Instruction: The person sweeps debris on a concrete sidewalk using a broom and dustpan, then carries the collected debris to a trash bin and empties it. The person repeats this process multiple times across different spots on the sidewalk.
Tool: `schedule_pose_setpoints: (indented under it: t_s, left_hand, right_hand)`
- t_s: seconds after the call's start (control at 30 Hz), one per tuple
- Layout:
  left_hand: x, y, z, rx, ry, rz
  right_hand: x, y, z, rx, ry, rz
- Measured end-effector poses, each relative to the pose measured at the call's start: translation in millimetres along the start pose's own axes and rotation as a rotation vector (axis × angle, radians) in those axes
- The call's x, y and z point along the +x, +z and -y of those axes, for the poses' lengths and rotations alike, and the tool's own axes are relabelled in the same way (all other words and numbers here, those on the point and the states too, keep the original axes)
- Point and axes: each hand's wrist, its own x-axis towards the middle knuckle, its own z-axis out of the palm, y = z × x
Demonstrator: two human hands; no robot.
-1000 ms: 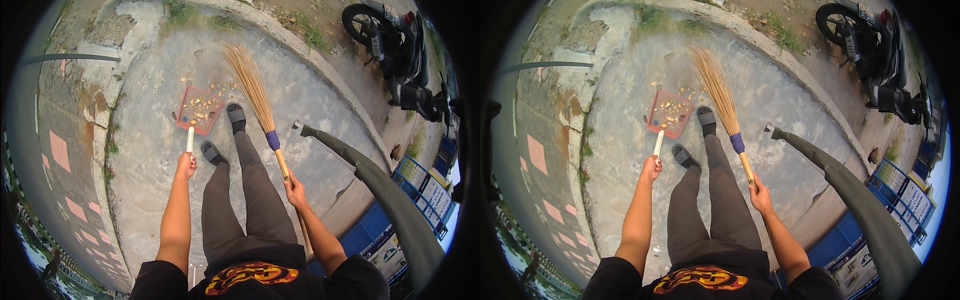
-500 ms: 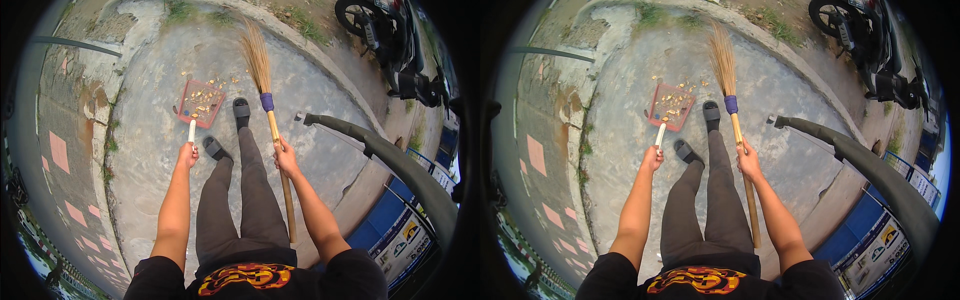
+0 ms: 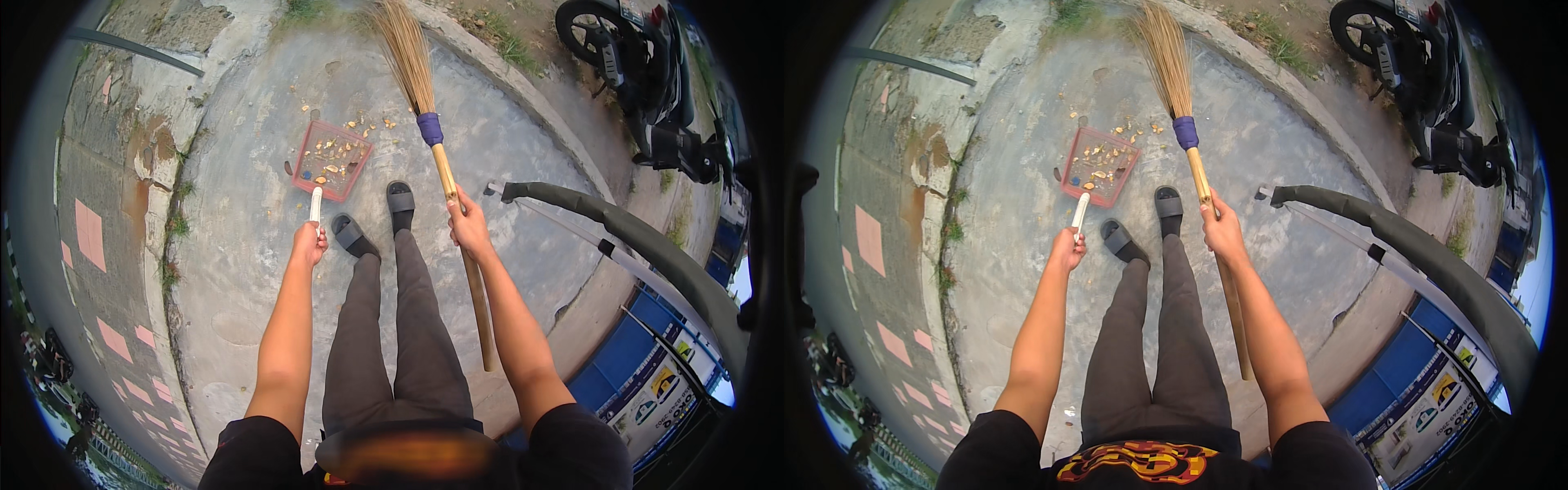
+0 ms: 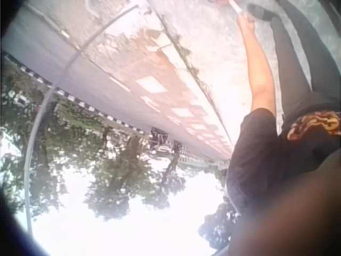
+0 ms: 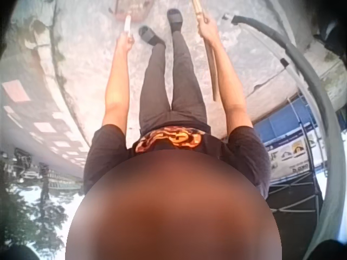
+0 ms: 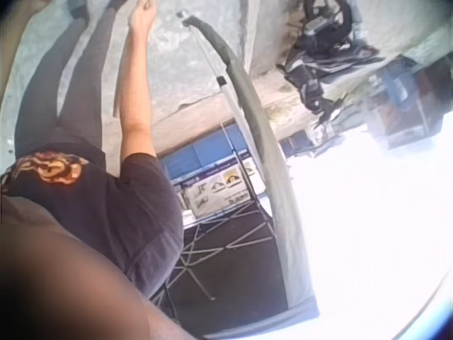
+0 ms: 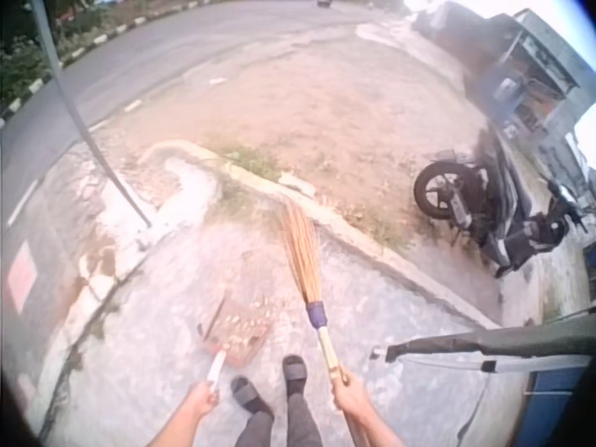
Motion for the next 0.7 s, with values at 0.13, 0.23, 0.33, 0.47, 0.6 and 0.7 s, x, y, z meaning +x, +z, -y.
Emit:
schedule_pose_setpoints:
  t_s: [0.13, 0.23, 0.33, 0.47, 0.6, 0.7]
  left_hand:
    - [1.1, 1.3, 1.9, -0.002, 0.016, 0.000]
    - [0.3, 2.5, 1.3, -0.074, -0.024, -0.024]
    - [-0.9, 0.9, 0.2, -0.033, -0.022, -0.014]
    - [-7.0, -9.3, 2.1, -0.029, -0.011, 0.000]
    - [-17.8, -27.6, 13.0, -0.075, -0.020, -0.001]
    - [-26.8, -42.7, 26.5, -0.094, -0.021, 0.002]
  right_hand:
    - [128.1, 20.7, 53.8, -0.220, -0.121, -0.091]
    - [103.7, 33.5, -6.9, -0.344, 0.033, 0.072]
    - [0.1, 17.1, -97.2, -0.437, 0.294, 0.099]
    - [-100.7, -37.5, -138.9, -0.218, 0.311, 0.101]
    - [-37.2, -51.5, -72.7, -0.295, -0.026, 0.095]
    - [79.8, -15.1, 13.1, -0.592, -0.285, -0.049]
